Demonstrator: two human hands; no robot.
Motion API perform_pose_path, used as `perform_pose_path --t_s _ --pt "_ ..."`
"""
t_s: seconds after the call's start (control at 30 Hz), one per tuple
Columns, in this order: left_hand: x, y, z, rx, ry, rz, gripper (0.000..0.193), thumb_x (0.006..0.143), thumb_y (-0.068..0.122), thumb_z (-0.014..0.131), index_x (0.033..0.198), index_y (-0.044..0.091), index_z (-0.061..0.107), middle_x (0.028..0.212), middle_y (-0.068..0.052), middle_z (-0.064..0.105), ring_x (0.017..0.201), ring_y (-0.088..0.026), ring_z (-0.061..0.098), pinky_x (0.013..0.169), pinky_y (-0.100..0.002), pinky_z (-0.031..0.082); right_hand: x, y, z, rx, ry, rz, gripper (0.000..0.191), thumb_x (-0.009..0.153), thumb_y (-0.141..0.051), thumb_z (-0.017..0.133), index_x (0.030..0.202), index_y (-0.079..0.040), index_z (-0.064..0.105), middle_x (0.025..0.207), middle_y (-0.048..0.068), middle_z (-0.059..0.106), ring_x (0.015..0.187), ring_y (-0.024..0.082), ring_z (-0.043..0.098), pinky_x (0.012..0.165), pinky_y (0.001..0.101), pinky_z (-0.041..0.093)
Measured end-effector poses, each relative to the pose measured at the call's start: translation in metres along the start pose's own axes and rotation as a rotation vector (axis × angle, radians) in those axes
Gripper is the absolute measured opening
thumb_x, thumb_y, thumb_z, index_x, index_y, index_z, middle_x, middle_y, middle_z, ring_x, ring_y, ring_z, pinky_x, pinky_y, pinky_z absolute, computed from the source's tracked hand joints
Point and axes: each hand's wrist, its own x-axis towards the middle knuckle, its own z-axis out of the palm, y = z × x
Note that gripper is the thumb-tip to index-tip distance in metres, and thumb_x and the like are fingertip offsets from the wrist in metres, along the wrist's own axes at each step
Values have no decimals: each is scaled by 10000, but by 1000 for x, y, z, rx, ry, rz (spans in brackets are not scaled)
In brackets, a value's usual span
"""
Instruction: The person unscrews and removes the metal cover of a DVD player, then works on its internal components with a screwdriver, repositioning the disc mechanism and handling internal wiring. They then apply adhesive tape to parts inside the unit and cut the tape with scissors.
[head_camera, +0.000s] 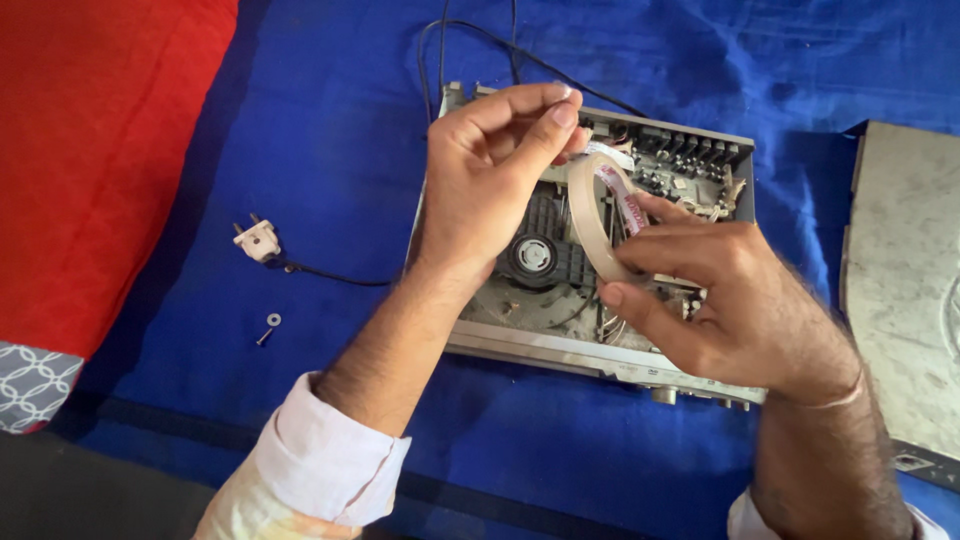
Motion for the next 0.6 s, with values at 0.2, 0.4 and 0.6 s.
perform_pose_path --t_s 0.2,0.4,0.6 --pt "0 -2 -2 0 13 7 190 1017 97 723 1135 -52 742 952 -78 765 866 -120 703 831 -275 588 0 -2 -1 38 -4 -35 103 891 -71 721 816 0 717 621 65 653 614 192 695 1237 521 331" --pt "-3 -1 1 49 90 12 203 1027 145 732 1105 -40 763 912 -65 757 819 -105 672 777 -257 556 1 -4 0 -35 -18 37 102 831 -71 743 782 15 718 596 96 660 571 221 697 1189 505 398" --pt "-2 -1 1 1 181 -97 218 988 183 743 1105 1 766 896 -43 767 781 -86 679 712 -241 523 0 -2 1 -33 -30 17 105 871 -104 752 905 -5 765 683 83 730 665 212 749 1199 521 374"
